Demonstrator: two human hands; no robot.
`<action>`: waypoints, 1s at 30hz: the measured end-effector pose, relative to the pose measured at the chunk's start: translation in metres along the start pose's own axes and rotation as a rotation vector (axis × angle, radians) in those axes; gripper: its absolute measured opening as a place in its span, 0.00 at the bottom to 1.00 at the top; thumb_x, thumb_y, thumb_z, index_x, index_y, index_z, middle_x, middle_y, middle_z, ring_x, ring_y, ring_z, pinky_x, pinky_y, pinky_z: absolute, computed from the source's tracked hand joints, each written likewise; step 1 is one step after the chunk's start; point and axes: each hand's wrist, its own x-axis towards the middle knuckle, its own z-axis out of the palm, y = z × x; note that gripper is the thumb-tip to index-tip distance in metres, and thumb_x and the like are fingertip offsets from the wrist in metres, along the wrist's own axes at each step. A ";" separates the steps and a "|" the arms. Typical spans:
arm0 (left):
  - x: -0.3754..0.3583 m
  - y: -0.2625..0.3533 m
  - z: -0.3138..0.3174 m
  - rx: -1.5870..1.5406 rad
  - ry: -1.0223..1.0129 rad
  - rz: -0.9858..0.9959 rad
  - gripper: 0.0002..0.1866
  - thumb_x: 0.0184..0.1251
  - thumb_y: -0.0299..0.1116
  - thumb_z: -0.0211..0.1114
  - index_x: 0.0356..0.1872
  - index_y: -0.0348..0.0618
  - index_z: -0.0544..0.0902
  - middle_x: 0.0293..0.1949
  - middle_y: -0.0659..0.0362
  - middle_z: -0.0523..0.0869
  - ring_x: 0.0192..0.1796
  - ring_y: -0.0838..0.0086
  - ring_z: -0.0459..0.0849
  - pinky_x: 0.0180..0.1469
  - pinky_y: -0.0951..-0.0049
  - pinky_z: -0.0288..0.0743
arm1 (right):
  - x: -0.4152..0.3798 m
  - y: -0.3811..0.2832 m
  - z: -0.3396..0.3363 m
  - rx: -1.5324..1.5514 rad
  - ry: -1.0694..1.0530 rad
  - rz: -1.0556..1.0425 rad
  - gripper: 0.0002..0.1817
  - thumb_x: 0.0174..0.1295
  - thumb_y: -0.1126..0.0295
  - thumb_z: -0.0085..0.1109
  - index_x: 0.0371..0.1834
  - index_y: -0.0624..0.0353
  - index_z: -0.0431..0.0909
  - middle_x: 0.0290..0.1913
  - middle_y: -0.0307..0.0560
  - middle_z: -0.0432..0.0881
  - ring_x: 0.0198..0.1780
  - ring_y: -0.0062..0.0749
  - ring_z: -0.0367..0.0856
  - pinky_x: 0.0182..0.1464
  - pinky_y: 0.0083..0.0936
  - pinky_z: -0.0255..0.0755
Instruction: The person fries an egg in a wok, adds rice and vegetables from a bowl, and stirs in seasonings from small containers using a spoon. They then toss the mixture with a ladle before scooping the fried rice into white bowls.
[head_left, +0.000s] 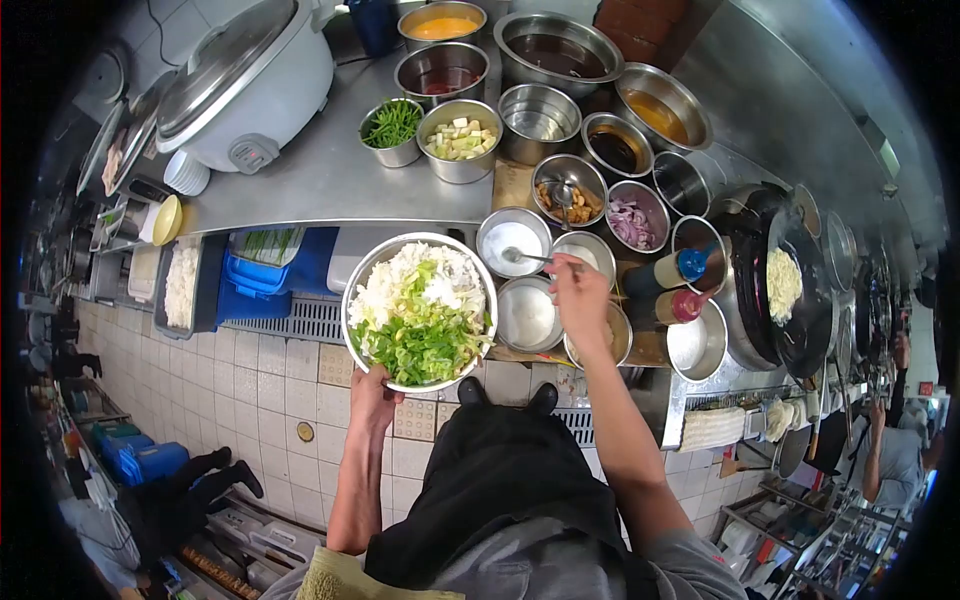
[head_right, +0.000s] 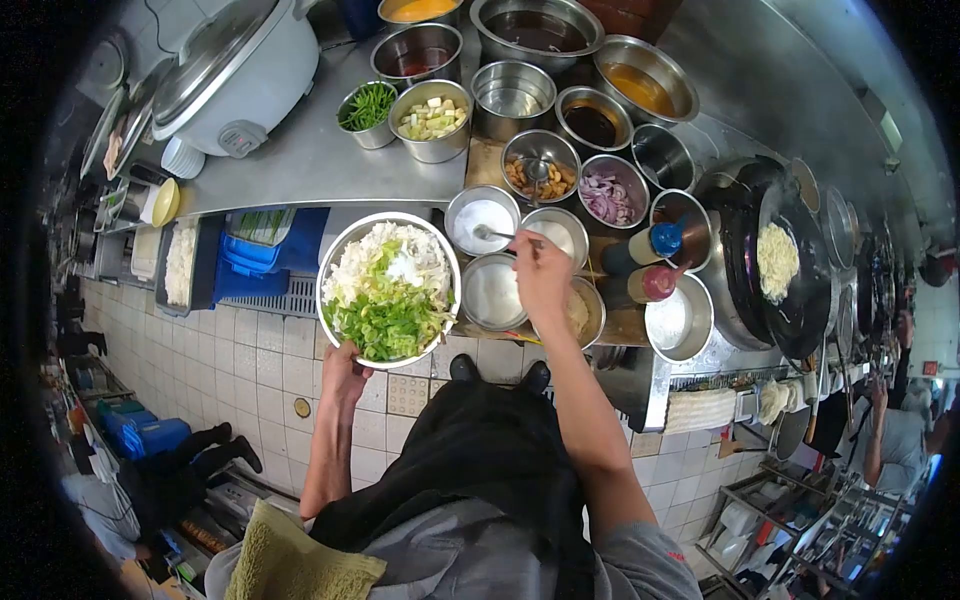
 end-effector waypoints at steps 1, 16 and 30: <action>0.000 0.002 0.003 -0.037 0.035 0.011 0.06 0.53 0.20 0.50 0.32 0.31 0.73 0.23 0.54 0.77 0.16 0.71 0.73 0.14 0.73 0.65 | 0.003 0.003 0.005 -0.040 -0.037 -0.003 0.12 0.67 0.69 0.53 0.46 0.65 0.80 0.34 0.46 0.85 0.25 0.18 0.77 0.24 0.15 0.70; 0.018 0.008 -0.002 0.024 -0.031 -0.001 0.06 0.54 0.21 0.52 0.34 0.33 0.72 0.25 0.54 0.77 0.19 0.70 0.74 0.15 0.72 0.65 | -0.030 -0.026 -0.053 -0.099 0.260 -0.139 0.13 0.68 0.70 0.53 0.48 0.69 0.79 0.35 0.48 0.86 0.26 0.15 0.76 0.27 0.13 0.69; 0.001 0.031 0.019 0.064 -0.037 -0.015 0.05 0.52 0.21 0.52 0.31 0.32 0.73 0.23 0.53 0.77 0.18 0.70 0.75 0.13 0.73 0.64 | -0.039 -0.054 -0.077 0.466 0.154 0.086 0.14 0.66 0.69 0.55 0.46 0.71 0.78 0.35 0.55 0.85 0.23 0.21 0.76 0.25 0.18 0.71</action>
